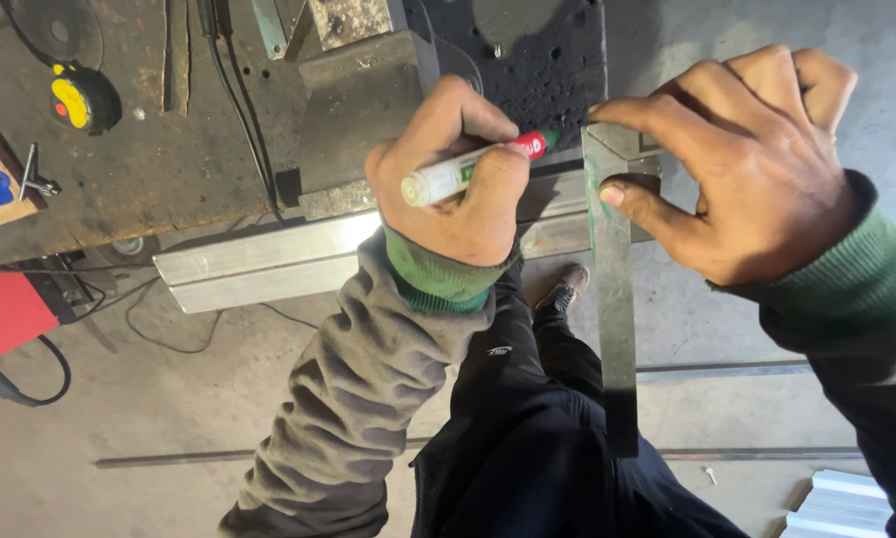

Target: Measuring a metal piece with a tape measure, marking cut lines using a square and marker, and preparing an angle grinder.

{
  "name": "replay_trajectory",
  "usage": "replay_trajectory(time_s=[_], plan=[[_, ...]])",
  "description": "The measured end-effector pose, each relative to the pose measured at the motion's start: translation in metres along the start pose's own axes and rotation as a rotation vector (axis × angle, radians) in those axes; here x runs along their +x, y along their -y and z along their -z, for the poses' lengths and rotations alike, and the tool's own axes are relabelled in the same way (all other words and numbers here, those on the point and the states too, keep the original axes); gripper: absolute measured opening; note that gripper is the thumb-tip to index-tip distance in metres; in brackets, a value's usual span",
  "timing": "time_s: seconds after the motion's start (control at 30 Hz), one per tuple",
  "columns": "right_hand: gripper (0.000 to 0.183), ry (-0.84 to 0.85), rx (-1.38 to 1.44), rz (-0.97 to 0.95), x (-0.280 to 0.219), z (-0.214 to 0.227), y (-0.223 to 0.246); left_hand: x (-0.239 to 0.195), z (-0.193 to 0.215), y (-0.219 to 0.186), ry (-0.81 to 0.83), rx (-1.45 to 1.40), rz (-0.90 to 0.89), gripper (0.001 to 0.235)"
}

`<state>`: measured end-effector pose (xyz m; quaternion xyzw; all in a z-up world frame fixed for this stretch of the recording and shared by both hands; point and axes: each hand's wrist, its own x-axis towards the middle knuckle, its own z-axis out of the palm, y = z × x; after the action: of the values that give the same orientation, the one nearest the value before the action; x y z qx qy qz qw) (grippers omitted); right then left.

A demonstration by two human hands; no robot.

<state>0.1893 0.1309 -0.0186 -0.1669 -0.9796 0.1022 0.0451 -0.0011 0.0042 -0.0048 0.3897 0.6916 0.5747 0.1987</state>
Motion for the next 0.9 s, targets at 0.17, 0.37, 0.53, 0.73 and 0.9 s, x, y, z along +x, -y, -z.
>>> replay_trajectory(time_s=[0.17,0.37,0.53,0.73,0.9], plan=[[0.045,0.065,0.088,-0.043,0.005,0.002,0.002,-0.010,0.000,0.005,-0.010,0.056,0.021,0.005],[0.051,0.240,0.131,-0.105,0.003,0.004,0.002,-0.006,0.007,-0.007,-0.016,0.024,0.112,0.021],[0.060,0.362,0.153,-0.257,0.009,0.020,0.012,0.006,0.018,-0.016,0.125,-0.023,0.267,0.024],[0.048,0.398,0.156,-0.373,0.014,0.026,0.021,0.004,0.010,-0.011,0.175,0.059,0.277,0.052],[0.044,0.388,0.161,-0.381,0.017,0.026,0.023,0.016,-0.008,-0.010,0.121,0.159,0.238,0.026]])
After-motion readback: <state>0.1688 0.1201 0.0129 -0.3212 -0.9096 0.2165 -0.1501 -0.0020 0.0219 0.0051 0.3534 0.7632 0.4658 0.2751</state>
